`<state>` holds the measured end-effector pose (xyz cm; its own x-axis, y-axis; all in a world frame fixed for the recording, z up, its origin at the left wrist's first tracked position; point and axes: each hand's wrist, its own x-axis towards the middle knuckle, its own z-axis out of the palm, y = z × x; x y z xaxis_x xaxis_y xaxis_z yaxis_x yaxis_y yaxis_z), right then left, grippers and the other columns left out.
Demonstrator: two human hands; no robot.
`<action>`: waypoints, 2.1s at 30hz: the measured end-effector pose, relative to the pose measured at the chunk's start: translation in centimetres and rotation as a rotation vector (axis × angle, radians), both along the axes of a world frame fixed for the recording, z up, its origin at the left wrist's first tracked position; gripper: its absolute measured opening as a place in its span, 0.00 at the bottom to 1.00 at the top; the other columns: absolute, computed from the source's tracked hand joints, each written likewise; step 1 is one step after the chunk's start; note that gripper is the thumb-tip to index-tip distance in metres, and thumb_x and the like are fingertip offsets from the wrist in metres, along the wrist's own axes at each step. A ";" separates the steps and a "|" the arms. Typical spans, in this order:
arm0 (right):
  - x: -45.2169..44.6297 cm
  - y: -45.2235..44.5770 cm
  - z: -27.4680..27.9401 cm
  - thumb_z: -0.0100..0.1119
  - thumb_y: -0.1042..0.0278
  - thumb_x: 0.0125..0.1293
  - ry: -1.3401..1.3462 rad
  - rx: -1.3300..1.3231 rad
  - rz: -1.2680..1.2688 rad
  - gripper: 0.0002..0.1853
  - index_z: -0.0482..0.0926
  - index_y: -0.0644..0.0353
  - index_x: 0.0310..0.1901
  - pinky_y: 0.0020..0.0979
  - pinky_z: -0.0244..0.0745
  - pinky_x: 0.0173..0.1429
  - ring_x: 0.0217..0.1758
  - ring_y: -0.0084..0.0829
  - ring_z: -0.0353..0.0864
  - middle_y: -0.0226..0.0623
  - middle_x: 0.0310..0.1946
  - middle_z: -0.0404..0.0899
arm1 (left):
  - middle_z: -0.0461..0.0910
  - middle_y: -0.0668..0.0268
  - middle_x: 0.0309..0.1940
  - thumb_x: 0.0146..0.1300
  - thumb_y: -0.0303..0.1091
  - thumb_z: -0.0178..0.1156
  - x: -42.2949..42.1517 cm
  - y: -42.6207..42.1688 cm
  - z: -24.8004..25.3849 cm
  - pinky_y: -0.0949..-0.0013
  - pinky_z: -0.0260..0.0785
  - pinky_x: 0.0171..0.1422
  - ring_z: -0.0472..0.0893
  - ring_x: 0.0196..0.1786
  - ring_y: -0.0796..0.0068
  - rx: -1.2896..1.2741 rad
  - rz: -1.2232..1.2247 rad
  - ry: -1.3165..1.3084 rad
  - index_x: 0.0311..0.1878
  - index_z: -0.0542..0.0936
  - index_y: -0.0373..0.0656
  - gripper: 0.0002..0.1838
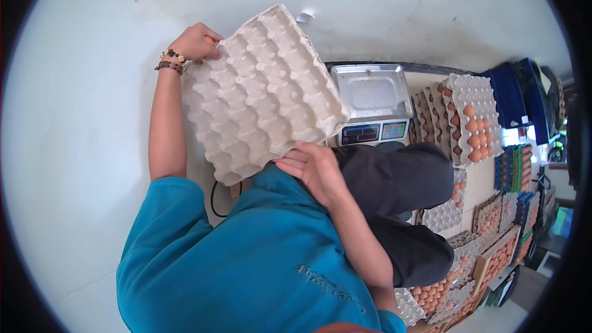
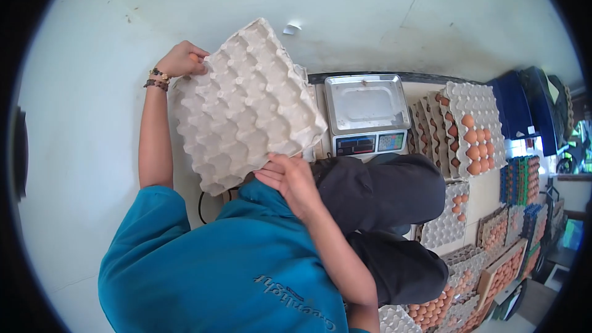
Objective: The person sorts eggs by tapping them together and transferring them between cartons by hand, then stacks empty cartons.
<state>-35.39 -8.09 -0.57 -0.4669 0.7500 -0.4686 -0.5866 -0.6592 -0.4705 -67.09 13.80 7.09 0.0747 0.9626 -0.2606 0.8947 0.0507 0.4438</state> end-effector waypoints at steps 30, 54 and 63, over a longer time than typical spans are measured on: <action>-3.4 -2.2 -6.7 0.46 0.72 0.61 0.308 -0.294 -0.085 0.41 0.41 0.83 0.71 0.51 0.63 0.76 0.75 0.59 0.58 0.70 0.72 0.44 | 0.87 0.65 0.49 0.50 0.31 0.61 7.1 3.9 -11.3 0.60 0.78 0.56 0.85 0.51 0.61 -0.061 -0.117 0.444 0.50 0.88 0.61 0.22; -4.3 -0.3 -5.5 0.70 0.51 0.54 -1.776 1.015 0.439 0.46 0.61 0.46 0.75 0.67 0.46 0.75 0.78 0.70 0.43 0.58 0.76 0.49 | 0.84 0.59 0.48 0.59 0.39 0.65 6.4 -6.7 -15.6 0.54 0.78 0.47 0.84 0.42 0.54 0.565 -0.102 0.248 0.53 0.86 0.59 0.17; -4.7 0.5 -7.3 0.67 0.48 0.56 -1.833 1.035 0.516 0.45 0.59 0.43 0.76 0.66 0.46 0.76 0.77 0.73 0.41 0.54 0.77 0.49 | 0.85 0.59 0.38 0.59 0.35 0.63 8.0 -6.6 -13.3 0.55 0.77 0.44 0.84 0.39 0.54 0.366 -0.109 0.325 0.51 0.87 0.55 0.16</action>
<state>-40.11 -7.59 -7.89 -0.2800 0.9515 -0.1274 0.9119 0.2221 -0.3450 -59.07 7.22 -6.20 0.1509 0.9863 0.0662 0.9811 -0.1576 0.1121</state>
